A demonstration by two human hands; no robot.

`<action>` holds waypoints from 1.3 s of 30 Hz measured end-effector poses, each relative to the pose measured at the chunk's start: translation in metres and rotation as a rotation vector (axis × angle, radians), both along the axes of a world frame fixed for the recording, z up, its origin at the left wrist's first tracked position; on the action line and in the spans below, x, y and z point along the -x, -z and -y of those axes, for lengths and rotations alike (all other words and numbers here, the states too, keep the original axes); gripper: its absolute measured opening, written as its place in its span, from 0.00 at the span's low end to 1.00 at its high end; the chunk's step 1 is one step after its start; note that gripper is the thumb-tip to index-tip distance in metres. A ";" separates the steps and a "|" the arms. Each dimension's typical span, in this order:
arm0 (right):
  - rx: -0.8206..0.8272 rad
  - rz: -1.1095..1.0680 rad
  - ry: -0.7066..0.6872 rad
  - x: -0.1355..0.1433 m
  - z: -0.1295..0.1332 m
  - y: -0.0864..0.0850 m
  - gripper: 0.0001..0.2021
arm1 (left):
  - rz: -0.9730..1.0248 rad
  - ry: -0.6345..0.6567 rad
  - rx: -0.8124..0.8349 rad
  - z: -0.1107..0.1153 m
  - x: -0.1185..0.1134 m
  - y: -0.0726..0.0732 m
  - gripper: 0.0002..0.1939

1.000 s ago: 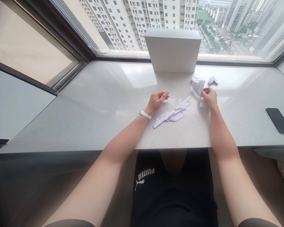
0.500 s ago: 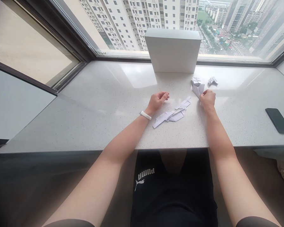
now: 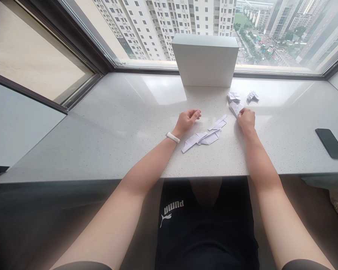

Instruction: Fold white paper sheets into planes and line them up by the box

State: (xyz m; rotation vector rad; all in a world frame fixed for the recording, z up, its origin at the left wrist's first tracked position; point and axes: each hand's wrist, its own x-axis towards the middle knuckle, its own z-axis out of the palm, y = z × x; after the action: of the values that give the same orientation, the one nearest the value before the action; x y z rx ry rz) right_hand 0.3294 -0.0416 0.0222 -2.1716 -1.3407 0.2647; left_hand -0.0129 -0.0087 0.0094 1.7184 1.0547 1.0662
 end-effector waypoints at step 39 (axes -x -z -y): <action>-0.112 0.032 -0.084 0.004 0.009 -0.001 0.15 | -0.039 0.006 -0.040 0.000 -0.001 -0.001 0.22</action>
State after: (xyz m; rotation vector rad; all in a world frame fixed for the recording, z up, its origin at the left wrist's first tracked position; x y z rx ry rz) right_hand 0.3253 -0.0508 0.0234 -2.0380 -1.4319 0.1832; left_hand -0.0120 -0.0090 0.0106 1.7797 1.0586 1.0595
